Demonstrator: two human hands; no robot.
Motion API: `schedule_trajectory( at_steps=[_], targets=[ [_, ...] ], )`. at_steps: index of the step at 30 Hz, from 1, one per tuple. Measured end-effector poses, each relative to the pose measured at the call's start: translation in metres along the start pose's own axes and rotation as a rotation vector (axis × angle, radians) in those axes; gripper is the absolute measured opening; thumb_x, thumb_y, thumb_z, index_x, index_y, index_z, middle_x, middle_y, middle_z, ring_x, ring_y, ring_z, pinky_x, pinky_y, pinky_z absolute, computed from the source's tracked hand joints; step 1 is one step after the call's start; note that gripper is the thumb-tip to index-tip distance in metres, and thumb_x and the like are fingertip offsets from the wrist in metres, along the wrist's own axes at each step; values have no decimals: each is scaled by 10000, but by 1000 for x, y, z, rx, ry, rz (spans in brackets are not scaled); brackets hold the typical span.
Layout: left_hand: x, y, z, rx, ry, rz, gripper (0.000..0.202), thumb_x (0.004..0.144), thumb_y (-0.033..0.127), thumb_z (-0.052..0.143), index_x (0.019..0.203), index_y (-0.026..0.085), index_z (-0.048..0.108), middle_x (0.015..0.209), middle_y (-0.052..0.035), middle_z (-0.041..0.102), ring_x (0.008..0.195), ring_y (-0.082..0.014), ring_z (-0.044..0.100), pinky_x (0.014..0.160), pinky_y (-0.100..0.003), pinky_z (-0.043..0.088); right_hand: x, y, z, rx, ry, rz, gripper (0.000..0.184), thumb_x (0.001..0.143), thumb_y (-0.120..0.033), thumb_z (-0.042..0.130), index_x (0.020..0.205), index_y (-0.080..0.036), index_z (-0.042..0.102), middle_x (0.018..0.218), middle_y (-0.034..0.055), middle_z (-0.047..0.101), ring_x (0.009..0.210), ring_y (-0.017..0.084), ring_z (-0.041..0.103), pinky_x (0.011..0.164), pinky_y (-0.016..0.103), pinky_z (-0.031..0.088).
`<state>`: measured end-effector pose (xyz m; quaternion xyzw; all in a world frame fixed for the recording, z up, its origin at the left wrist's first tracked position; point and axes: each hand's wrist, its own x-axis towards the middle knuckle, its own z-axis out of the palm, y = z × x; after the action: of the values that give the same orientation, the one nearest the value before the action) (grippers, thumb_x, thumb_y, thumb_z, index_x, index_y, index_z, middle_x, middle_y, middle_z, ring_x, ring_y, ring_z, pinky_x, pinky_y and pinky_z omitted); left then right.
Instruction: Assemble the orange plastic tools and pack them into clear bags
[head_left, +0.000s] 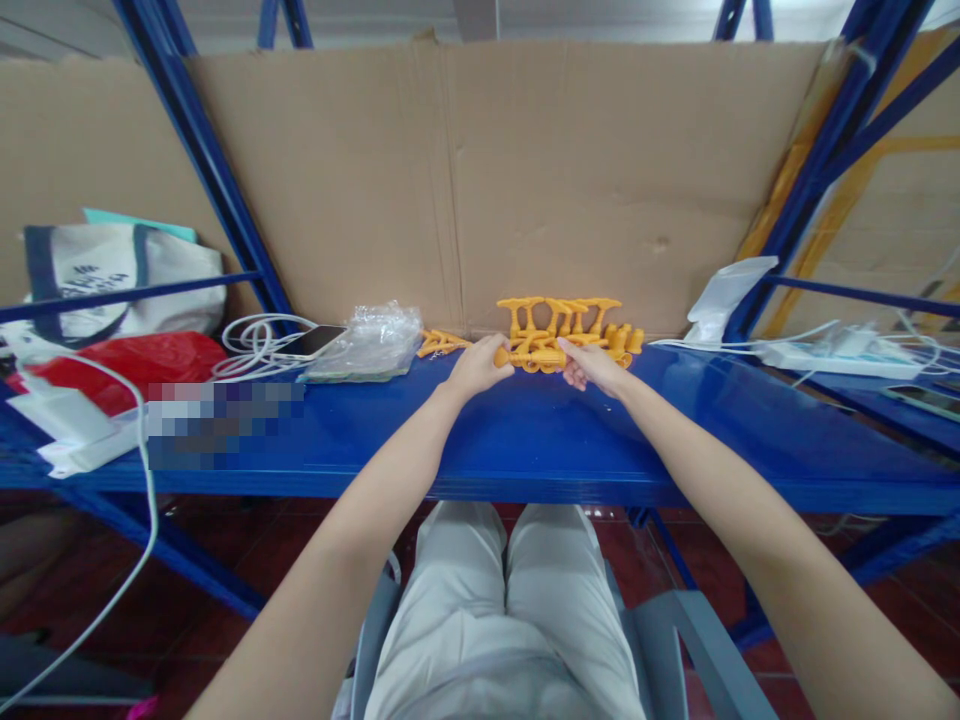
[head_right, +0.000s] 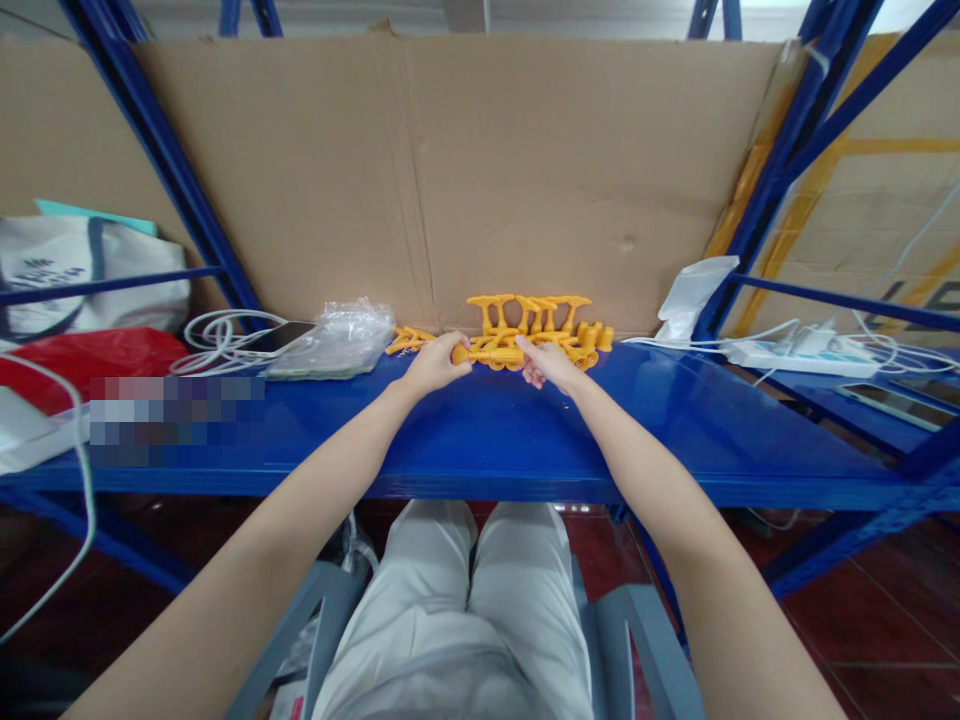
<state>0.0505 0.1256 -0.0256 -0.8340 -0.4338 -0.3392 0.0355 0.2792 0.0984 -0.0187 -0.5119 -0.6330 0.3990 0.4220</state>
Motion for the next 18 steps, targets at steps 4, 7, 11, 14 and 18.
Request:
schedule_trajectory(
  at_steps=[4,7,11,14,18],
  targets=[
    [0,1,0,-2,3,-4,287,735,154,646,1021,176,633,1052,-65,710,991,-238,665,885,-326,498,1,-1,3,-34,50,48,624,961,-654,443,577,-174,558,371,7,505,284,66,386,310,180,281],
    [1,2,2,-9,0,-5,275,729,159,646,1003,179,634,990,-52,713,943,-234,667,847,-321,499,1,-1,2,-39,58,92,623,958,-672,423,594,-182,551,369,5,500,282,72,387,311,190,271],
    [2,0,4,-24,5,-14,262,730,166,648,992,177,635,968,-58,710,923,-238,664,833,-329,500,0,-4,-1,56,51,107,533,962,-647,444,698,-193,536,469,17,593,324,89,465,332,196,309],
    [3,-5,6,-70,-3,-26,253,753,179,644,1006,178,631,943,-48,707,904,-223,658,839,-327,506,-2,-6,-3,199,-3,45,339,964,-477,582,785,-192,540,612,21,673,428,95,566,411,187,406],
    [4,-14,9,-184,58,-5,418,826,236,627,1238,189,577,1007,-43,685,942,-195,647,900,-327,507,0,-5,-6,316,20,-37,196,912,-304,675,803,-196,553,650,-6,659,505,90,594,530,192,488]
  ],
)
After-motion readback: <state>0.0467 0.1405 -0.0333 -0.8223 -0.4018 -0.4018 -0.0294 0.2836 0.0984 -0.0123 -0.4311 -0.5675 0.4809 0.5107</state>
